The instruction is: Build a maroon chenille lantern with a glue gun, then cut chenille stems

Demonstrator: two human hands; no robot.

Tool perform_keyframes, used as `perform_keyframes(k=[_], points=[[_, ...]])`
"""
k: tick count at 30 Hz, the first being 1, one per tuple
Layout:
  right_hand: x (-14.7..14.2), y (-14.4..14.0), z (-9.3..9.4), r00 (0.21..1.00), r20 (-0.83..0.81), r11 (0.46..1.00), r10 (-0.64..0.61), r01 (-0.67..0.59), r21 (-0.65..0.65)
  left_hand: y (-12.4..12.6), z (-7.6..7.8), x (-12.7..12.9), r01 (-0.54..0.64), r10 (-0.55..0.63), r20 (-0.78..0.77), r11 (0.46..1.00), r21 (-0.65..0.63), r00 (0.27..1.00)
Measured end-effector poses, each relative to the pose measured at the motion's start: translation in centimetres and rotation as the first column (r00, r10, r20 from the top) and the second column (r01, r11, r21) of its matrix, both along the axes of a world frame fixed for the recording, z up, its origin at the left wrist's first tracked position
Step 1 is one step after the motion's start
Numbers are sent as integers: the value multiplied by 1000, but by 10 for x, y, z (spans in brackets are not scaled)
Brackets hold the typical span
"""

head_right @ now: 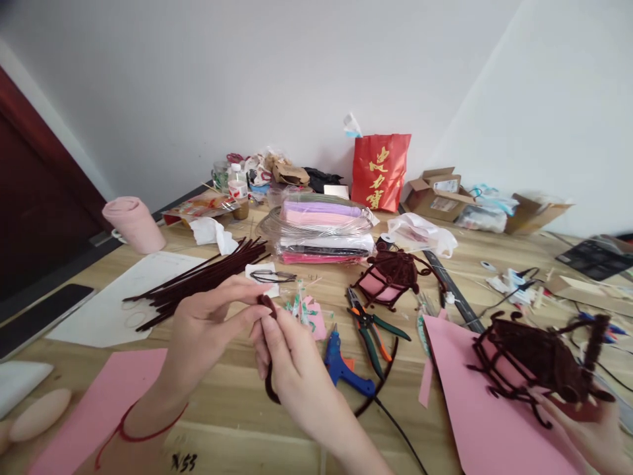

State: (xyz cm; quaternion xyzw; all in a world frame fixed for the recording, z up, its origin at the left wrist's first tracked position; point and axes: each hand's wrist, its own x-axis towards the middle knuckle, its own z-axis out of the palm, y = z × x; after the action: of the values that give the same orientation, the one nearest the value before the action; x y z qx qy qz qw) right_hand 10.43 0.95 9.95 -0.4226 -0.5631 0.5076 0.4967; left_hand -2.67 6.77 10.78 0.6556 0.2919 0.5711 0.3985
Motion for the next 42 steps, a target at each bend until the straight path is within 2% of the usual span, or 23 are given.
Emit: perform_keyframes(k=[2, 4, 8, 12, 16, 19, 21, 23, 25, 28, 31, 35, 38, 42], points=[[1, -2, 3, 1000, -14, 1000, 3, -3, -13, -2, 0, 4, -42, 43, 40, 999, -21, 998], [2, -4, 8, 1000, -13, 1000, -1, 1, -17, -4, 0, 6, -77, 76, 68, 997, 18, 995], [5, -6, 15, 1000, -3, 1000, 24, -24, -13, -4, 0, 6, -59, 45, 90, 985, 160, 995], [7, -4, 18, 999, -7, 999, 42, -42, 4, -5, 1, 5, -46, 32, 83, 982, 183, 996], [8, -2, 15, 998, 61, 999, 12, -14, 29, -9, 3, 6, -87, 82, 59, 992, 90, 995], [8, -3, 11, 992, 122, 1000, 23, -23, -2, -10, 4, 7, -52, 55, 53, 997, -53, 997], [8, -4, 8, 992, 120, 999, 35, -32, -26, -9, 4, 7, -29, 33, 47, 996, -88, 998], [7, -4, 6, 993, 120, 1000, 22, -19, -23, -8, 3, 7, -55, 56, 22, 997, -52, 998], [7, -3, 6, 986, 166, 1000, -16, 15, 7, -7, 2, 8, -105, 106, -17, 993, 48, 994], [7, -1, 6, 958, 275, 995, -84, 65, 76, -6, 3, 9, -151, 174, -87, 962, 227, 981], [8, 0, 7, 936, 334, 989, -109, 69, 129, -7, 3, 9, -158, 210, -130, 932, 327, 969], [10, -1, 9, 931, 355, 992, -84, 44, 119, -7, 0, 7, -180, 231, -119, 926, 333, 966], [12, -1, 11, 931, 357, 994, -72, 36, 106, -6, -3, 5, -139, 190, -129, 934, 329, 973], [11, -2, 12, 938, 343, 997, -44, 21, 71, -2, -5, 5, -108, 135, -114, 971, 214, 984]])
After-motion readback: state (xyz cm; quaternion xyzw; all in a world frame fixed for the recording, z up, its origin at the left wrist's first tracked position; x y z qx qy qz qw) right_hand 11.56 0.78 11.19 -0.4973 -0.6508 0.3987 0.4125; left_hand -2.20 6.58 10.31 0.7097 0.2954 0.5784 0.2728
